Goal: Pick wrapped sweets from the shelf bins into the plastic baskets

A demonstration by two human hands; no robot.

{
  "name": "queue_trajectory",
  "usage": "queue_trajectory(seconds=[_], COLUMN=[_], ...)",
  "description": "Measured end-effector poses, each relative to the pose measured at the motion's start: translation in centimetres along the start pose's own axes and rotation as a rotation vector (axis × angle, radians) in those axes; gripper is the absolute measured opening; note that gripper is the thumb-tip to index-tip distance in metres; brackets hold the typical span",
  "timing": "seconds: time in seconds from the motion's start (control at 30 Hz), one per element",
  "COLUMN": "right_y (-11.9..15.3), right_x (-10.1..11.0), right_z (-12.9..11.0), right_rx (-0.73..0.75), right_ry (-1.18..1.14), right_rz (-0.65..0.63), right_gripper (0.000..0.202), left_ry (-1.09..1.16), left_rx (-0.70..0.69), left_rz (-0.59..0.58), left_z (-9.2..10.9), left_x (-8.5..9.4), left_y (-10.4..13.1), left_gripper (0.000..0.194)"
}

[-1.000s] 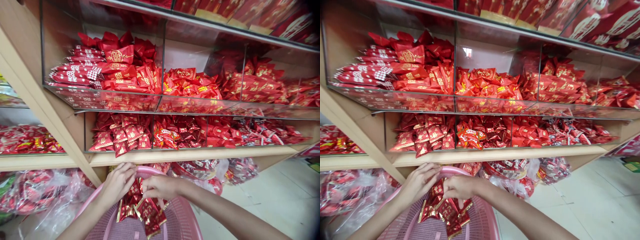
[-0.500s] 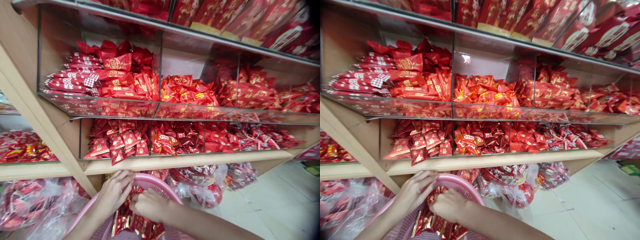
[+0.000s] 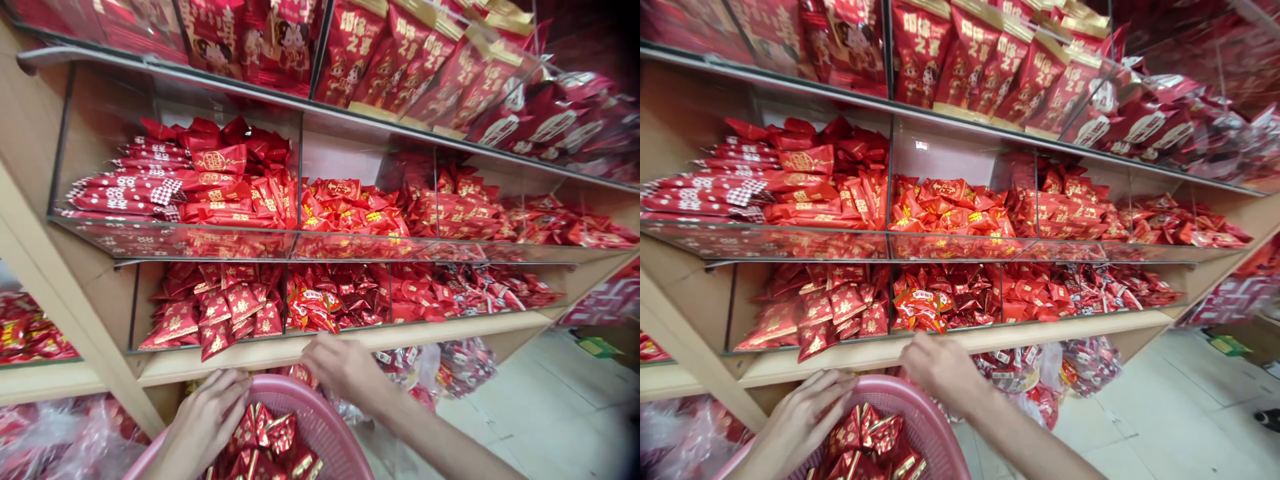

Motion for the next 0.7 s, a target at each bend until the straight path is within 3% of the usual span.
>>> queue_trajectory(seconds=[0.13, 0.2, 0.33, 0.43, 0.6, 0.7], right_y=[-0.5, -0.6, -0.8, -1.0, -0.8, -0.3], right_x=[2.2, 2.5, 2.3, 2.7, 4.2, 5.0], right_z=[4.8, 6.1, 6.8, 6.8, 7.8, 8.5], right_rx=[-0.435, -0.547, -0.552, -0.53, -0.518, -0.533], right_ry=[0.201, 0.297, 0.362, 0.339, 0.251, 0.041], right_rz=[0.085, 0.06, 0.015, 0.059, 0.23, 0.403], right_gripper=[0.02, 0.015, 0.013, 0.02, 0.025, 0.023], left_ry=[-0.005, -0.007, -0.007, 0.005, 0.011, 0.017], left_rx=[0.001, 0.0, -0.014, -0.013, 0.004, 0.006], left_rz=[0.005, 0.007, 0.016, 0.041, 0.043, 0.04], left_z=[0.0, 0.0, -0.1, 0.0, 0.1, 0.2], left_x=[0.0, 0.0, 0.1, 0.2, 0.2, 0.2], left_y=[0.0, 0.0, 0.0, -0.1, -0.1, 0.0], left_gripper=[0.027, 0.026, 0.026, 0.025, 0.023, 0.023])
Point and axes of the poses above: each hand's wrist, its own y-axis away from the middle knuckle, its own x-axis out of the back of the hand, z = x × y, the point moved 2 cm from there along -y, towards the middle knuckle, and after that the axes turned 5 degrees about -x, right-handed, at the moved point
